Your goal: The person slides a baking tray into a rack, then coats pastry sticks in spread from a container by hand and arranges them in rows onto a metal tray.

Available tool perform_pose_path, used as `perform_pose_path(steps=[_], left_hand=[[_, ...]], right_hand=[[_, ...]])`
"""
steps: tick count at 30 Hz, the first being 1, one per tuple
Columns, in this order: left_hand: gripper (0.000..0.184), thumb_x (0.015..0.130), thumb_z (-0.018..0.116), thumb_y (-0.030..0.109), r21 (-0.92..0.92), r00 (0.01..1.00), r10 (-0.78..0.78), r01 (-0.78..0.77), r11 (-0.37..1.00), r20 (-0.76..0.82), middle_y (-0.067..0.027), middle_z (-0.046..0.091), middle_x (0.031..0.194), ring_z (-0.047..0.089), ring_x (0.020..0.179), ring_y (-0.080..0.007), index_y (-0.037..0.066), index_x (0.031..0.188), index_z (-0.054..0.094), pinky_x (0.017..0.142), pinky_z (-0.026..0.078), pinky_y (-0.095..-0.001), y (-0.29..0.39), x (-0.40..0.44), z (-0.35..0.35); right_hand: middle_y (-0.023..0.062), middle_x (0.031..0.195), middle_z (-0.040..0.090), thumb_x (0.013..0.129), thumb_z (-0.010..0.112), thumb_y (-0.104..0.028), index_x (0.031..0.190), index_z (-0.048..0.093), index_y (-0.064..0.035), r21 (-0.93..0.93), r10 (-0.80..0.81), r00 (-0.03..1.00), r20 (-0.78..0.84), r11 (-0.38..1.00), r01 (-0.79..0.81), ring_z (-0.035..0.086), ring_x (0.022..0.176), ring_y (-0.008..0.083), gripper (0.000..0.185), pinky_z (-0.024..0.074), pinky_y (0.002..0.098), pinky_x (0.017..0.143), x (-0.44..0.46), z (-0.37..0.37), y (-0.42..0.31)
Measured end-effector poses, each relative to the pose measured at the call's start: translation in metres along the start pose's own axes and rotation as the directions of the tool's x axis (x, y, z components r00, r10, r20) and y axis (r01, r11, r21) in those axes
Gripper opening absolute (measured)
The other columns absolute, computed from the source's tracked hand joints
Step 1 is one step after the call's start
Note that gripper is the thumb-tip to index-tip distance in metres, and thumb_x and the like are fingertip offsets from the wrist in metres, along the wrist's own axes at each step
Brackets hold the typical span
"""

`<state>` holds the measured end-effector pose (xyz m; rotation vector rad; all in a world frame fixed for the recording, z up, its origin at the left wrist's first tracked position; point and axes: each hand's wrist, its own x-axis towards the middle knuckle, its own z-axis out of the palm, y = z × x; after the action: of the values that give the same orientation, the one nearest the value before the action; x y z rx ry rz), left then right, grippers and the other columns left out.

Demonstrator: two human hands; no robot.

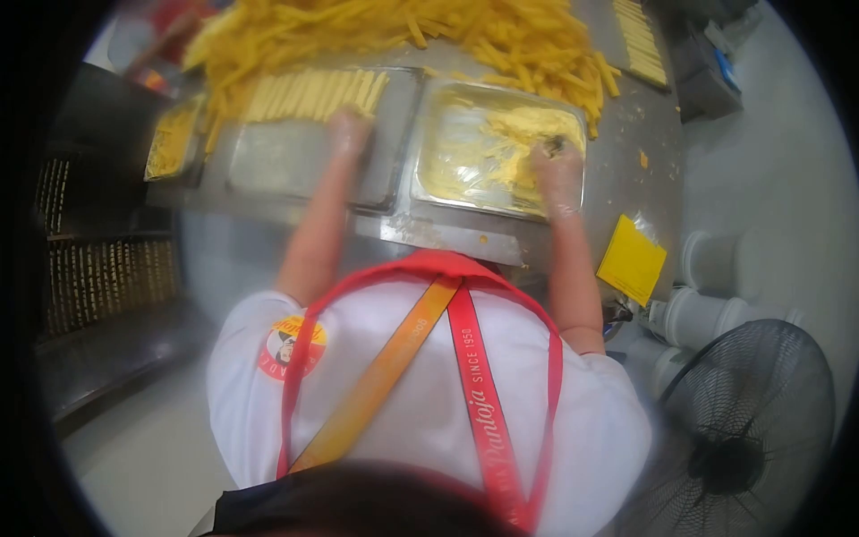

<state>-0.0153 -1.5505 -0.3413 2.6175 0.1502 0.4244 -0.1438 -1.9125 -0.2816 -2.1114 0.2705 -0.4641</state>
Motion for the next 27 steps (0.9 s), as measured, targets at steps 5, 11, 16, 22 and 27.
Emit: perform_pose_path(steps=[5,11,16,22,27], left_hand=[[0.026,0.071,0.071,0.023,0.113,0.997,-0.044,0.036,0.993,0.07,-0.0243,0.065,0.092,0.063,0.087,-0.0406,0.002,0.086,0.066,0.079,0.052,-0.0467,-0.02,0.012,0.03],[0.045,0.071,0.078,0.033,0.044,0.982,-0.08,0.088,0.995,-0.17,-0.0252,0.061,0.103,0.06,0.097,-0.0396,0.004,0.101,0.062,0.081,0.051,-0.0478,-0.03,-0.004,0.018],[0.047,0.073,0.078,0.04,-0.024,0.915,0.278,-0.298,0.954,-0.292,-0.0209,0.063,0.1,0.061,0.094,-0.0379,0.006,0.102,0.062,0.08,0.049,-0.0497,0.055,0.03,-0.039],[0.056,0.08,0.069,0.047,-0.014,0.801,0.467,-0.499,0.866,0.373,-0.0199,0.066,0.109,0.063,0.105,-0.0346,0.012,0.123,0.06,0.089,0.048,-0.0466,0.146,0.1,0.049],[0.064,0.08,0.067,0.047,-0.082,0.757,0.364,-0.384,0.92,0.543,-0.0192,0.06,0.124,0.059,0.113,-0.0324,0.014,0.133,0.052,0.094,0.048,-0.0438,0.182,0.124,0.119]], right_hand=[[0.0052,0.081,0.066,0.084,0.071,-0.014,0.092,0.063,0.0003,-0.004,-0.38,0.909,0.172,0.922,0.386,0.062,0.064,0.0126,0.018,0.0502,0.027,0.058,-0.029,0.028,-0.046],[0.0124,0.082,0.066,0.082,0.07,-0.015,0.093,0.064,-0.0009,0.301,0.21,0.959,0.189,0.917,-0.261,0.062,0.069,0.025,0.019,0.0494,0.0347,0.064,0.025,0.002,-0.006],[0.0073,0.086,0.067,0.084,0.071,-0.019,0.098,0.065,-0.0006,-0.18,-0.121,0.991,0.056,0.975,0.13,0.064,0.069,0.0167,0.024,0.0522,0.0305,0.063,0.022,0.001,-0.008],[0.0103,0.092,0.069,0.083,0.072,-0.02,0.097,0.064,0.0012,0.177,0.318,0.919,0.232,0.915,-0.362,0.066,0.072,0.0191,0.027,0.053,0.0322,0.064,0.025,-0.016,-0.021],[0.0071,0.09,0.069,0.082,0.073,-0.021,0.094,0.065,0.0009,-0.312,-0.194,0.981,-0.023,0.934,0.177,0.066,0.08,0.0147,0.026,0.0523,0.031,0.068,0.032,-0.02,-0.012]])
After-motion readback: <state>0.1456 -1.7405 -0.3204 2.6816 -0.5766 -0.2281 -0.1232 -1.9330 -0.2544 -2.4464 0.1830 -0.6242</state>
